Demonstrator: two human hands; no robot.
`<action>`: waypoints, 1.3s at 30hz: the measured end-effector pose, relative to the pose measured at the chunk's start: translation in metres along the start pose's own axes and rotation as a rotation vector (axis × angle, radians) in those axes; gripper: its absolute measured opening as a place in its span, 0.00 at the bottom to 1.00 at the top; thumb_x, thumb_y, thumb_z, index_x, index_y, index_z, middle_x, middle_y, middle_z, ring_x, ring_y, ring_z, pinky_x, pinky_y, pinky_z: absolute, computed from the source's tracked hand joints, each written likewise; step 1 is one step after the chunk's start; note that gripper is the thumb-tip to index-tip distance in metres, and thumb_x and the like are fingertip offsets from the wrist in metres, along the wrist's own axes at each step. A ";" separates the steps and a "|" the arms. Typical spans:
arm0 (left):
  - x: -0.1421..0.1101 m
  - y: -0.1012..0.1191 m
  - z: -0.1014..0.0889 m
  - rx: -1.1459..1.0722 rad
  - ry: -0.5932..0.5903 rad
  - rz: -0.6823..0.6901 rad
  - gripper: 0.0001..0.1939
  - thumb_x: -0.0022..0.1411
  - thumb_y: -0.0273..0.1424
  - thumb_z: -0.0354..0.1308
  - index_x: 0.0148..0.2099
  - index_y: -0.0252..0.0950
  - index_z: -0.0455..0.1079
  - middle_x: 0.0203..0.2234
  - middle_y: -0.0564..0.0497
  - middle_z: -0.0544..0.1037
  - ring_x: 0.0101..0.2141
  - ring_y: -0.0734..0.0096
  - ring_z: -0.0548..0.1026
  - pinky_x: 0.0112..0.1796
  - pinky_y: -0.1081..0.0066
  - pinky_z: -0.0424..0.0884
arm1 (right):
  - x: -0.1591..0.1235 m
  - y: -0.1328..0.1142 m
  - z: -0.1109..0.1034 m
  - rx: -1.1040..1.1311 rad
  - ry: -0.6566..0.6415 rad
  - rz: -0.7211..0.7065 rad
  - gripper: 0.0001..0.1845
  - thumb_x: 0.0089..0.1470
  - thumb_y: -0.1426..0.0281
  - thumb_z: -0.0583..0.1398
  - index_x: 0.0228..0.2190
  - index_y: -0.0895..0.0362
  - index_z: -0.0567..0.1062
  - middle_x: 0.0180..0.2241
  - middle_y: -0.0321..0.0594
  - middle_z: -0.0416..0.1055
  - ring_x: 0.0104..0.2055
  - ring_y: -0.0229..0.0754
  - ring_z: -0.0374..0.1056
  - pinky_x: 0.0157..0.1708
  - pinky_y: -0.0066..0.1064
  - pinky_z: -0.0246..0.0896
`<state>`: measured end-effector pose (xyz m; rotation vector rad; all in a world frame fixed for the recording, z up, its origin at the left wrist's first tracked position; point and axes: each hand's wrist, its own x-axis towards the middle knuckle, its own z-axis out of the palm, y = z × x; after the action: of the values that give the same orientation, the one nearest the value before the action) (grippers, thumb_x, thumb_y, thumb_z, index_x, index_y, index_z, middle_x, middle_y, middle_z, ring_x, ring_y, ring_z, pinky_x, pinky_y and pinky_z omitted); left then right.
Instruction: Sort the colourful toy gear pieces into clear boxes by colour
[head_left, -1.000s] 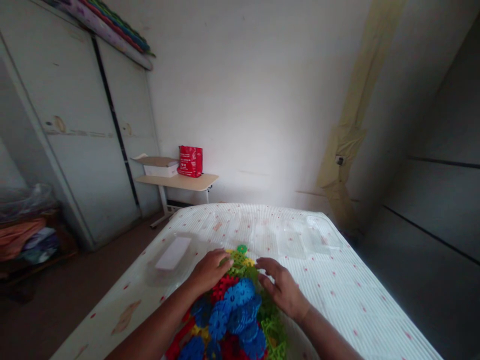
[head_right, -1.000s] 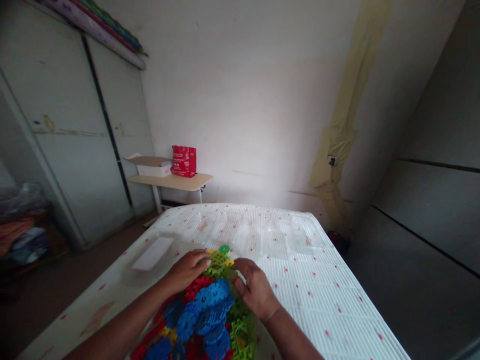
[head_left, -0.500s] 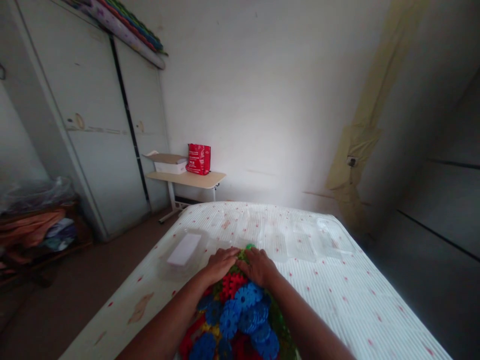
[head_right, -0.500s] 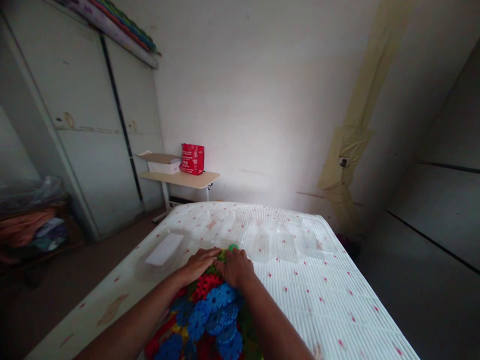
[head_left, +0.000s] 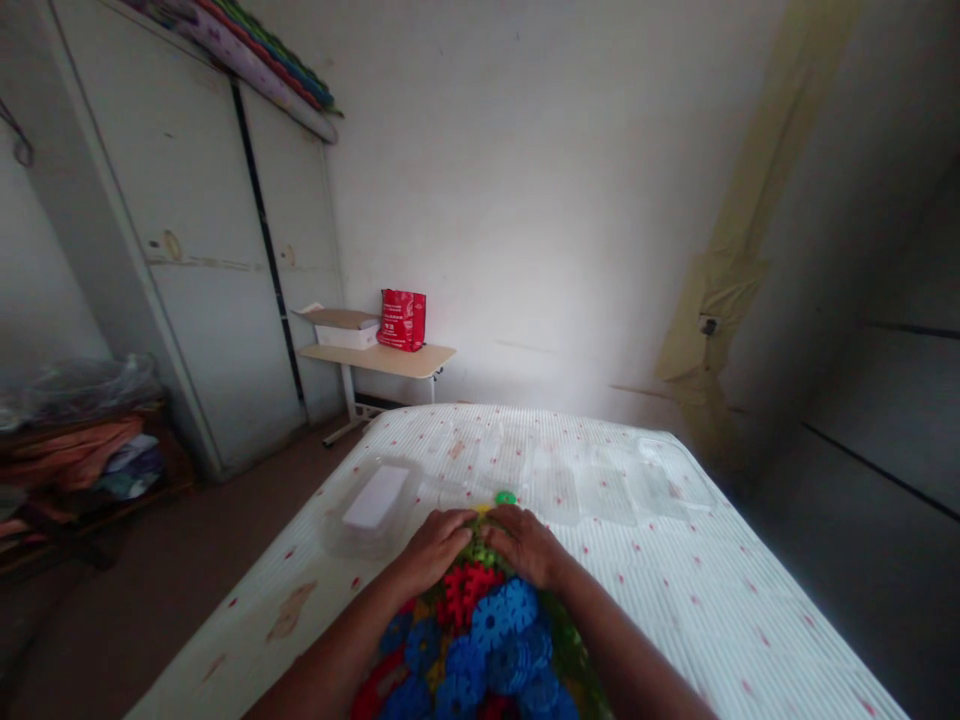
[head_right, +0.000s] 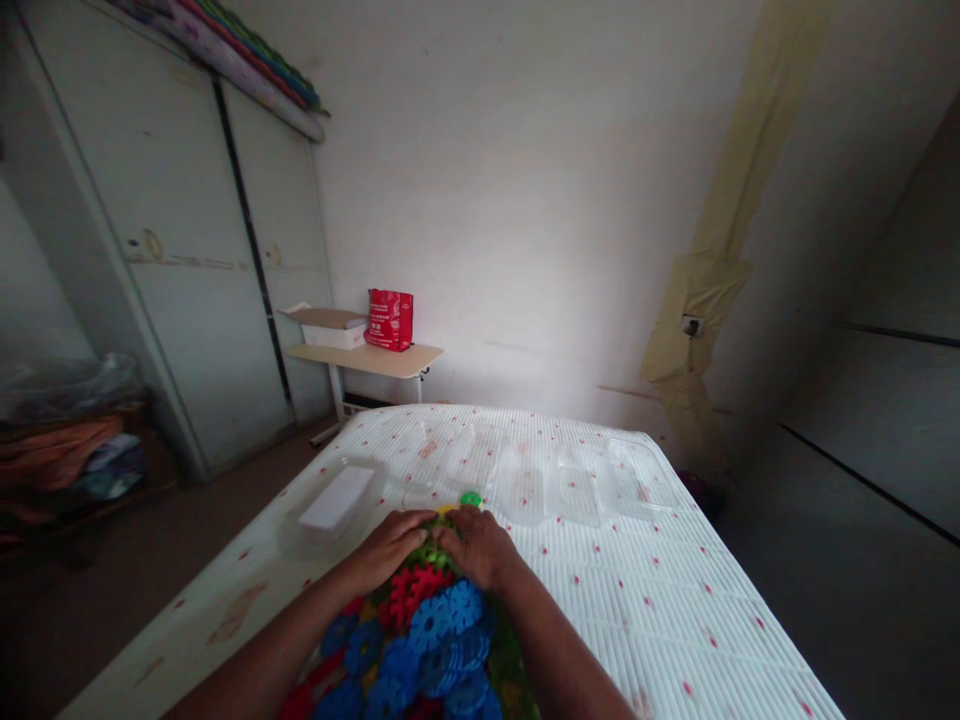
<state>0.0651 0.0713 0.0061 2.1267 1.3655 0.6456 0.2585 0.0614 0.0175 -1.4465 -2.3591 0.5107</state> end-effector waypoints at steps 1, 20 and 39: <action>-0.001 0.000 -0.001 0.006 0.000 -0.003 0.22 0.58 0.34 0.45 0.53 0.35 0.67 0.49 0.48 0.72 0.50 0.65 0.66 0.52 0.68 0.59 | 0.001 0.000 -0.001 -0.013 0.013 0.004 0.25 0.60 0.57 0.42 0.48 0.53 0.68 0.48 0.43 0.68 0.52 0.44 0.60 0.49 0.35 0.53; -0.019 0.004 -0.014 0.008 -0.033 0.021 0.21 0.61 0.35 0.42 0.52 0.39 0.69 0.47 0.51 0.74 0.48 0.65 0.67 0.52 0.67 0.59 | 0.009 -0.023 -0.001 -0.009 -0.102 0.071 0.25 0.58 0.58 0.44 0.49 0.55 0.68 0.49 0.44 0.69 0.49 0.44 0.66 0.46 0.33 0.56; -0.076 0.004 -0.028 -0.205 0.074 -0.137 0.25 0.64 0.43 0.38 0.54 0.42 0.66 0.50 0.52 0.72 0.52 0.64 0.66 0.55 0.64 0.57 | 0.015 -0.002 0.008 -0.286 -0.023 0.193 0.18 0.58 0.68 0.44 0.43 0.60 0.68 0.46 0.55 0.68 0.40 0.50 0.70 0.36 0.38 0.59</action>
<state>0.0212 0.0052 0.0216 1.8481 1.4060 0.7788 0.2470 0.0728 0.0132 -1.8153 -2.3990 0.2417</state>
